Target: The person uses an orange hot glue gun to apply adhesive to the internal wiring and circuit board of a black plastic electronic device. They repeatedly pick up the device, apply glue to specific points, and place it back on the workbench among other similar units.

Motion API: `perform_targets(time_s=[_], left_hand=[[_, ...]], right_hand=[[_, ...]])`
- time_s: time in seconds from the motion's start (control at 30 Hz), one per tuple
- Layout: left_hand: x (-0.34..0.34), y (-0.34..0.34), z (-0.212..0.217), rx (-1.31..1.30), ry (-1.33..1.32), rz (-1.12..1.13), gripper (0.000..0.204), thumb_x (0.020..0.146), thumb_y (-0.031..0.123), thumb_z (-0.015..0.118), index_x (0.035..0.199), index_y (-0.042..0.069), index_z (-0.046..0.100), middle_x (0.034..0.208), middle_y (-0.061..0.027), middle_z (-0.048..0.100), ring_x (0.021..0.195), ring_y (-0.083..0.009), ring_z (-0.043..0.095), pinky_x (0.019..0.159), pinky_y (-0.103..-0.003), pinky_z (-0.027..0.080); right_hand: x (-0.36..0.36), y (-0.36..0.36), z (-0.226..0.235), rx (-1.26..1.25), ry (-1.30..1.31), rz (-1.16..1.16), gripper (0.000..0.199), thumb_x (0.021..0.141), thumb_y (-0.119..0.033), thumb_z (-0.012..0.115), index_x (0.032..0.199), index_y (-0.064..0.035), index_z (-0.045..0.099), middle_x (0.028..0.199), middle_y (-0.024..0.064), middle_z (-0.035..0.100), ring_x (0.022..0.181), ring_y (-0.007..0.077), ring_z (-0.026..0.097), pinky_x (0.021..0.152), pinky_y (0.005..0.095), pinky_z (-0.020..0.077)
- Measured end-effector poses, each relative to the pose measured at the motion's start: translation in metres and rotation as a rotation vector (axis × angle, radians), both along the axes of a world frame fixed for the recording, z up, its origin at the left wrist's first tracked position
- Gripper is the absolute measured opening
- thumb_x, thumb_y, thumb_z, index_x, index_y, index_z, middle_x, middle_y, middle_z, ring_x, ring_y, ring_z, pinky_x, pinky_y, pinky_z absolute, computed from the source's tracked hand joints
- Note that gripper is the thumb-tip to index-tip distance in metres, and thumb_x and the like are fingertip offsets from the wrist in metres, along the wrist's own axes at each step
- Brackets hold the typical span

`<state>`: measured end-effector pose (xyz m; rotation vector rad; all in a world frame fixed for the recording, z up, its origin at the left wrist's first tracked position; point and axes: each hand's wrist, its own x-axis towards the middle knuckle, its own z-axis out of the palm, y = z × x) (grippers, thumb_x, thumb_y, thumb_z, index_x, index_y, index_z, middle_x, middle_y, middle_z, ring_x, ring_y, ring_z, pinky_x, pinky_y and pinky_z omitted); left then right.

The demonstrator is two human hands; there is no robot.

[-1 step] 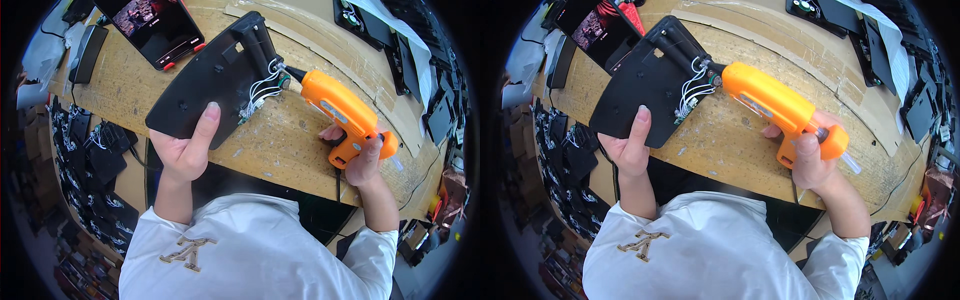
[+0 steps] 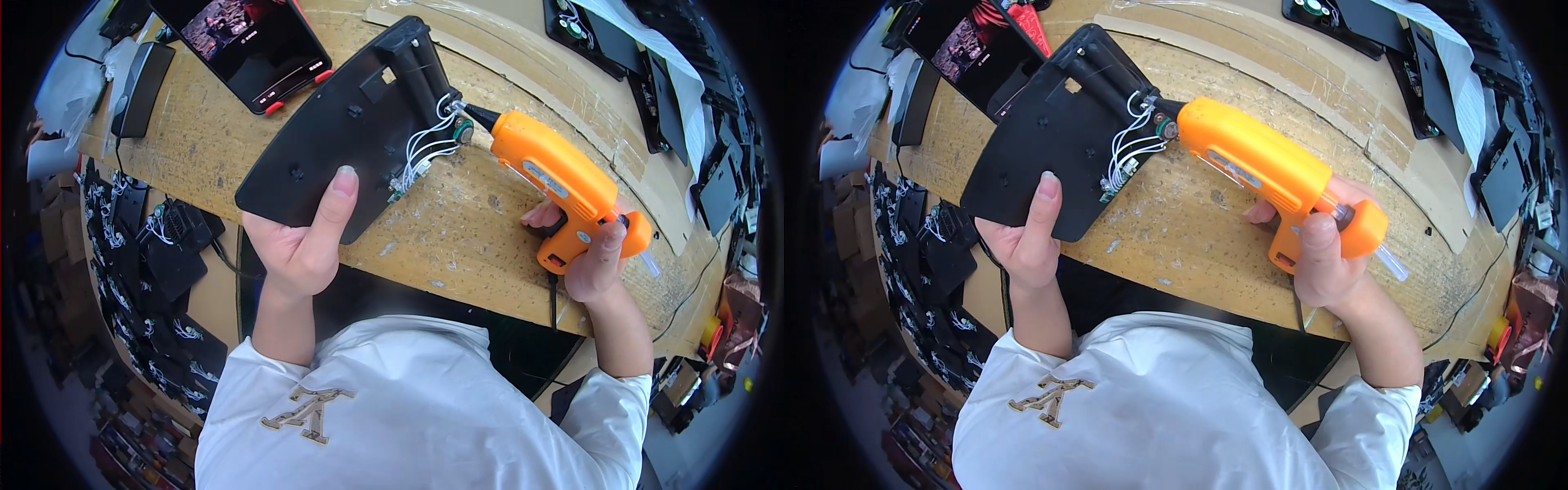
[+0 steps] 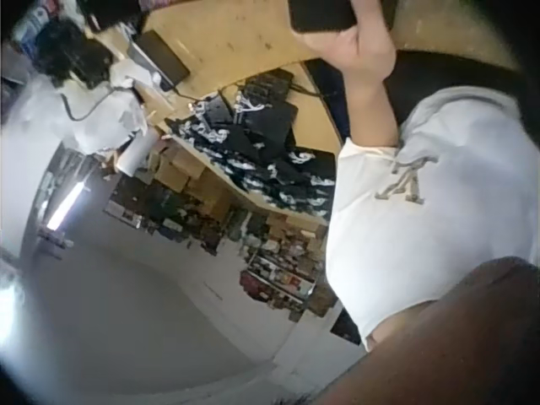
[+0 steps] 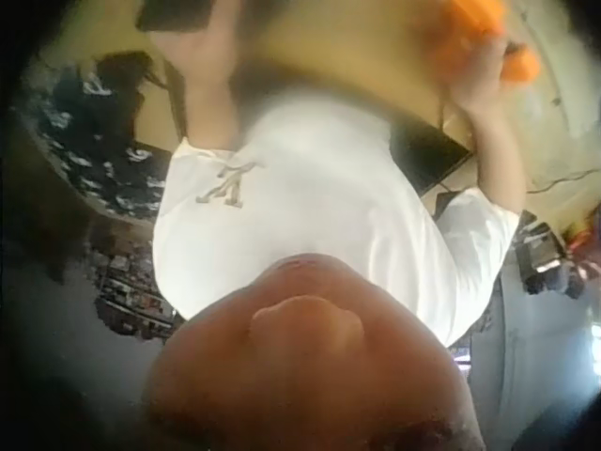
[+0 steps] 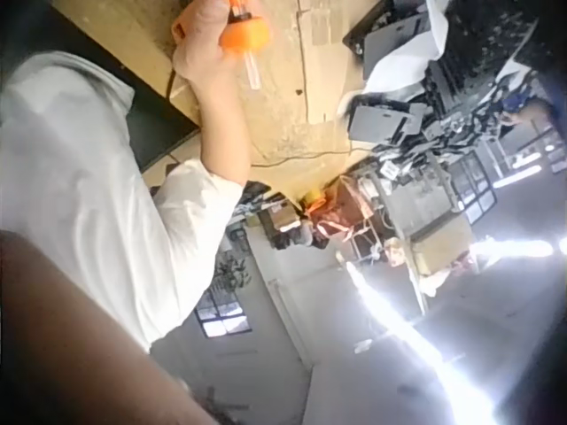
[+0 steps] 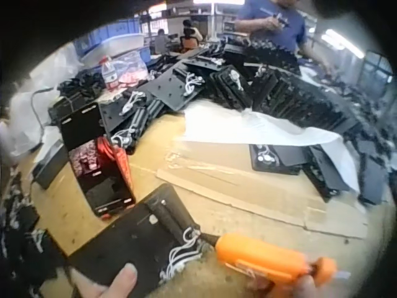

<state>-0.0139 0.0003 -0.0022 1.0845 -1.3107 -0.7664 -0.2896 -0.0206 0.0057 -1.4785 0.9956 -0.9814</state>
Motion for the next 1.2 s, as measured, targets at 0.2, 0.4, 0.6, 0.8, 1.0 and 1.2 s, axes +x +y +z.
perform_targets(time_s=[0.2,0.4,0.6,0.8,1.0,1.2], left_hand=[[-0.004,0.000,0.000,0.011,0.037,0.031,0.019,0.083,-0.003,0.061,0.102,-0.007,0.063,0.089,-0.0062,0.065,0.078,-0.0105,0.057,0.072,-0.023,0.044],[-0.004,-0.001,-0.001,-0.015,0.040,0.037,0.019,0.083,-0.004,0.062,0.102,-0.007,0.063,0.089,-0.0059,0.065,0.077,-0.0101,0.057,0.071,-0.022,0.044],[-0.005,-0.003,-0.001,-0.009,0.050,0.034,0.018,0.083,-0.003,0.061,0.101,-0.006,0.063,0.085,-0.0046,0.064,0.072,-0.0088,0.055,0.068,-0.021,0.042],[-0.005,-0.003,-0.003,-0.008,0.074,0.032,0.018,0.083,-0.002,0.060,0.101,-0.006,0.062,0.083,-0.0036,0.063,0.071,-0.0079,0.054,0.066,-0.021,0.041],[-0.006,-0.004,-0.003,-0.017,0.063,0.056,0.017,0.083,-0.003,0.060,0.100,-0.005,0.062,0.087,-0.0047,0.064,0.074,-0.0088,0.056,0.069,-0.021,0.042],[-0.006,-0.002,-0.002,0.009,0.074,0.068,0.015,0.084,-0.002,0.061,0.098,-0.004,0.063,0.087,-0.0045,0.064,0.075,-0.0091,0.056,0.070,-0.022,0.042]], right_hand=[[0.001,0.000,0.003,-0.006,0.046,-0.007,0.069,0.091,-0.060,0.041,0.103,0.0038,0.063,0.076,0.0100,0.064,0.067,0.0180,0.062,0.062,0.0303,0.0496],[0.001,0.002,0.002,0.020,0.038,-0.034,0.067,0.091,-0.060,0.043,0.103,0.0033,0.063,0.074,0.0092,0.063,0.064,0.0169,0.060,0.058,0.0290,0.0471],[0.002,0.002,0.004,0.020,0.034,-0.027,0.065,0.091,-0.058,0.044,0.102,0.0033,0.063,0.071,0.0088,0.062,0.062,0.0160,0.058,0.056,0.0280,0.0453],[0.003,-0.001,0.009,-0.015,0.074,-0.015,0.061,0.091,-0.057,0.044,0.094,0.0016,0.063,0.067,0.0068,0.060,0.059,0.0151,0.056,0.053,0.0282,0.0437],[0.003,-0.001,0.011,-0.031,0.099,-0.008,0.057,0.092,-0.054,0.045,0.085,-0.0001,0.062,0.065,0.0056,0.058,0.055,0.0146,0.054,0.050,0.0279,0.0423],[0.004,-0.003,0.010,-0.032,0.064,-0.006,0.052,0.091,-0.051,0.049,0.082,-0.0006,0.061,0.064,0.0051,0.058,0.055,0.0140,0.054,0.050,0.0277,0.0419]])
